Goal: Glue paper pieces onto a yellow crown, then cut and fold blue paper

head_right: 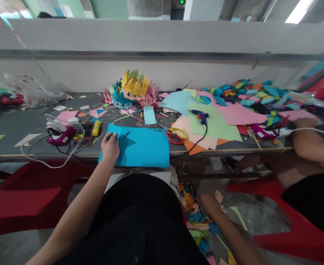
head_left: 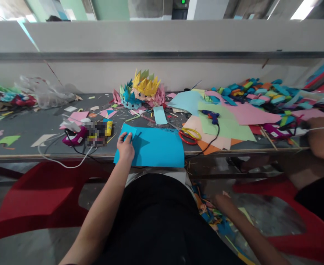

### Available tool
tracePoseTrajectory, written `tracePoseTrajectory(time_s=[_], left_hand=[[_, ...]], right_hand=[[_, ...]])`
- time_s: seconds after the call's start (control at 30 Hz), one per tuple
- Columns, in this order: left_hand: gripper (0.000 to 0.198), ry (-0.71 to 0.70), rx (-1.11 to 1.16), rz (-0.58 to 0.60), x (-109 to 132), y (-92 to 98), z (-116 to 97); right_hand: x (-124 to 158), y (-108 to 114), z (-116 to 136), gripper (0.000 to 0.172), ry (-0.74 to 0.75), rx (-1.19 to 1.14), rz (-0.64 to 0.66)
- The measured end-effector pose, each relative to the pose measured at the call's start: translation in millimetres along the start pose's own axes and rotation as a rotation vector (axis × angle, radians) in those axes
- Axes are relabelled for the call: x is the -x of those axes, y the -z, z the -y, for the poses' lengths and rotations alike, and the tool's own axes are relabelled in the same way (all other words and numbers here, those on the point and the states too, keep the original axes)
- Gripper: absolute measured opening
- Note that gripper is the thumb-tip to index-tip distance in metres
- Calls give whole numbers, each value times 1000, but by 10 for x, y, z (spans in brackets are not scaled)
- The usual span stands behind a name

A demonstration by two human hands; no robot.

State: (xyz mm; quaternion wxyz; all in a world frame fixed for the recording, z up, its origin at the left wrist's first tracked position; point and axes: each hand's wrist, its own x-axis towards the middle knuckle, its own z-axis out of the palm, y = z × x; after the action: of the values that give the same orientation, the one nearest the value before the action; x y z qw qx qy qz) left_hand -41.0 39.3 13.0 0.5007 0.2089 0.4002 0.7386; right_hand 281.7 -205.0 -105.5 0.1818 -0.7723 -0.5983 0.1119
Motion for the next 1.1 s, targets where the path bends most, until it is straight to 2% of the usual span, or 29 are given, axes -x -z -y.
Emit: tracePoseTrajectory(time_s=[0.13, 0.3, 0.4, 0.5, 0.63, 0.7, 0.77, 0.83, 0.9, 0.97, 1.0, 1.07, 1.1], left_hand=[[32, -8, -9, 2, -7, 5, -3], [32, -18, -26, 24, -9, 17, 4], [33, -31, -35, 28, -11, 25, 19], [33, -44, -53, 34, -16, 28, 39], [33, -71, -97, 46, -29, 29, 67], [32, -91, -130, 57, -39, 33, 79], [32, -114, -176, 75, -47, 42, 89], [29, -146, -240, 98, -38, 53, 93], [25, -190, -322, 133, 2, 61, 82], [20, -244, -418, 194, 78, 57, 52], [18, -272, -468, 236, 126, 51, 32], [18, -319, -563, 331, 230, 30, -7], [20, -339, -601, 377, 276, 16, -21]], right_hand=[[-344, -95, 473, 44, 100, -96, 82], [-796, -232, 1275, 39, 353, -194, 329], [-858, -245, 1526, 37, 455, -186, 520], [-818, -160, 1467, 43, 448, -127, 642], [-678, 99, 1038, 50, 270, 55, 693], [-568, 268, 802, 45, 147, 166, 740], [-454, 451, 642, 32, 74, 224, 812], [-381, 646, 613, 27, 62, 212, 881], [-398, 830, 737, 33, 117, 118, 929], [-533, 956, 1001, 33, 237, -79, 891], [-644, 980, 1173, 33, 330, -360, 773], [-928, 932, 1562, 31, 437, -784, 403], [-1085, 863, 1762, 30, 441, -930, 201]])
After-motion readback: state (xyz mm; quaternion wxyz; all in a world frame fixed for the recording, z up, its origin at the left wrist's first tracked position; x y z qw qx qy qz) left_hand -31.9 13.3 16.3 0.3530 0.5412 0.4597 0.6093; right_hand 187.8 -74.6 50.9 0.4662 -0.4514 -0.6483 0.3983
